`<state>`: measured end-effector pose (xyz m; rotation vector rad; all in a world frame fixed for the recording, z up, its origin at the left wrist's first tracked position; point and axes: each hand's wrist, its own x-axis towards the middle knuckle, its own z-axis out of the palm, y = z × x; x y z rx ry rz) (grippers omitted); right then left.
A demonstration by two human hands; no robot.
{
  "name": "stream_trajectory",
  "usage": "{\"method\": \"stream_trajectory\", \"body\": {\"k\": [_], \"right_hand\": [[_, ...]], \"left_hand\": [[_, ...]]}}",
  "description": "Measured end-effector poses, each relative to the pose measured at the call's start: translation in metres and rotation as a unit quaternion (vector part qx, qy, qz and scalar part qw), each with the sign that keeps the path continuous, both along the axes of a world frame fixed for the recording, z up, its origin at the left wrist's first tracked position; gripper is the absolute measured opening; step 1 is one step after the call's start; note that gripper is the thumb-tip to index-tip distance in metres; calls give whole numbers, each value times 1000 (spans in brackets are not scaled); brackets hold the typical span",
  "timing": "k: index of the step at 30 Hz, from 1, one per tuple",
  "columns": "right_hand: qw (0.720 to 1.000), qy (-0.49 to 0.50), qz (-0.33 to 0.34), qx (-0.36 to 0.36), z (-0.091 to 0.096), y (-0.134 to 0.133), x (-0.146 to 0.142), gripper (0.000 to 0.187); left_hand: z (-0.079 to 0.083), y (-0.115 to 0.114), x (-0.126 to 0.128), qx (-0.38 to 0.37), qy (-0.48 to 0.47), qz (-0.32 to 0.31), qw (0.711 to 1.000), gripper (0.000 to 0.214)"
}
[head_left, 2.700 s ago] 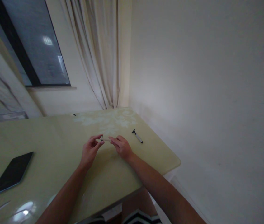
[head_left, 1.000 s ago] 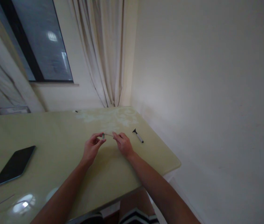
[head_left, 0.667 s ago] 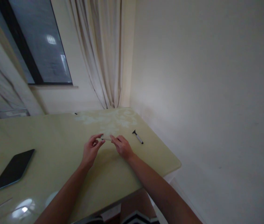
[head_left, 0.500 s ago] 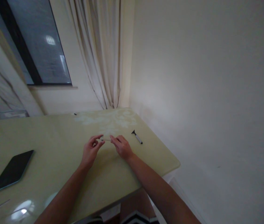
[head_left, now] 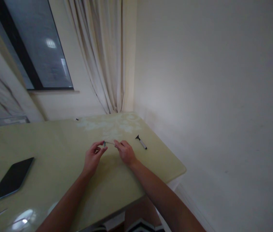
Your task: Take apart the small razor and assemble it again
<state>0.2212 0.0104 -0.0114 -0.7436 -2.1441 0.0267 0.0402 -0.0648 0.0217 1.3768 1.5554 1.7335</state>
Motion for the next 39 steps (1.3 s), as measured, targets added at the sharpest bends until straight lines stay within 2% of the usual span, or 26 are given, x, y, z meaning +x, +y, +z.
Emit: {"method": "stream_trajectory", "body": {"k": [5,9,11,13,16,18,20,24,27,30,34,36,39], "right_hand": [[999,-37,-14,-19,4,-5,0,37],[989,39,-113,-85,18,-3,12,33],[970,100,-183,-124,31,2,28,37],[948,116,-248,-165,46,10,48,41],[931,51,-305,-194,65,25,80,34],[919,-13,-334,-208,70,34,98,30],[902,-59,-360,-230,66,40,111,28],[876,-90,-392,-265,45,44,126,29],[877,-84,-388,-271,31,44,129,26],[881,-76,-378,-274,25,43,129,21],[884,-66,-373,-274,23,41,128,20],[885,-58,-374,-270,23,40,127,21],[899,-50,-367,-235,25,38,124,23]], "left_hand": [[2,-2,1,1,-1,-2,1000,55],[-1,-1,-1,-13,36,-6,999,55],[-5,0,0,-11,70,-29,997,54],[-11,1,1,-14,108,-59,992,51],[-18,0,7,-35,155,-96,983,43],[-22,-1,12,-43,168,-111,979,41],[-23,0,18,-49,164,-125,977,40],[-22,18,36,-67,155,-155,973,41],[-19,44,55,-77,162,-170,969,45],[-16,73,78,-110,193,-178,959,46],[-17,93,101,-149,300,-105,936,42],[-19,93,107,-157,360,-75,917,41],[-22,88,109,-164,405,-67,897,44]]}}
